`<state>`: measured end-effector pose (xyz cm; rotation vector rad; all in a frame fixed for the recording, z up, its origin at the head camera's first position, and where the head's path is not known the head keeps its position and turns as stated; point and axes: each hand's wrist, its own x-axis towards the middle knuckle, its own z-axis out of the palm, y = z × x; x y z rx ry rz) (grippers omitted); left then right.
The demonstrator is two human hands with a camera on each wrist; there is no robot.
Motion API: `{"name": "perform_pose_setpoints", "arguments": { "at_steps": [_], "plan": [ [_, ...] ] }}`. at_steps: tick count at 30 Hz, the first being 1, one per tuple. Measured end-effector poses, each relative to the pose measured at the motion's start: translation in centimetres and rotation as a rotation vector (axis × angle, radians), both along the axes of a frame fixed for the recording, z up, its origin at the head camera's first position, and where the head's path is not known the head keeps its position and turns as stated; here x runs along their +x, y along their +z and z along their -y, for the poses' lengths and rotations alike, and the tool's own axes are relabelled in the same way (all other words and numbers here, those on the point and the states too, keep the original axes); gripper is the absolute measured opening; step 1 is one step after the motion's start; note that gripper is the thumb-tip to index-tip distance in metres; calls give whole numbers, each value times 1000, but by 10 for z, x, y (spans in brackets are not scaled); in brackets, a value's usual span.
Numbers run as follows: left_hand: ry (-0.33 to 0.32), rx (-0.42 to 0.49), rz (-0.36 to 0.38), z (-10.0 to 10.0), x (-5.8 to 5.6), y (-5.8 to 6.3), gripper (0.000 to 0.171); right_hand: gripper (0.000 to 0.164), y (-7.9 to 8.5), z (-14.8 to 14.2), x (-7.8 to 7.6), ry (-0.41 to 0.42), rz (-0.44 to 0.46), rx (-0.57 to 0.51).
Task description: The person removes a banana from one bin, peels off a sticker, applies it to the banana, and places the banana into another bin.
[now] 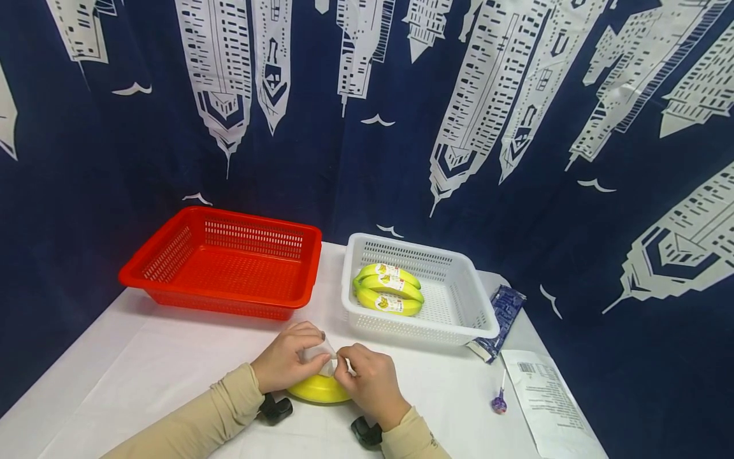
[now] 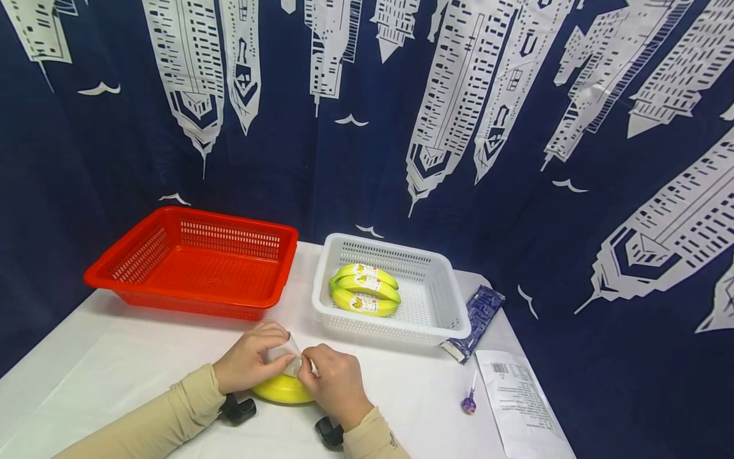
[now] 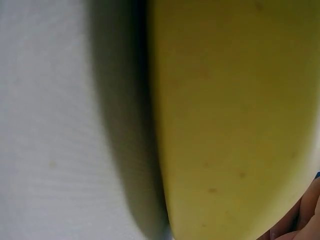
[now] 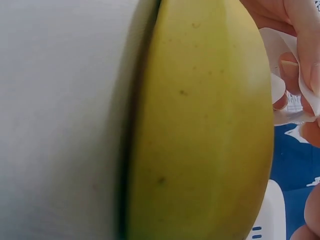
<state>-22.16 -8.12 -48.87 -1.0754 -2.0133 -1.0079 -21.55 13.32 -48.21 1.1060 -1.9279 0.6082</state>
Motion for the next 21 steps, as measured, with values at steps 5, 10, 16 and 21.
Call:
{"name": "perform_pose_setpoints", "arguments": {
  "at_steps": [5, 10, 16, 21],
  "plan": [
    [-31, -4, 19, 0, 0, 1, 14, 17, -3, -1, -1, 41, 93, -93],
    [-23, 4, 67, 3, -1, 1, 14, 21, -5, -8, -6, 65, 237, -254],
    [-21, 45, 81, 4, -3, -1, 18, 12, -5, -10, -7, 82, 201, -166],
    [-54, 30, 65, 1, -2, -2, 16, 14, -2, -4, -1, 71, 112, -59]
  ]
}}
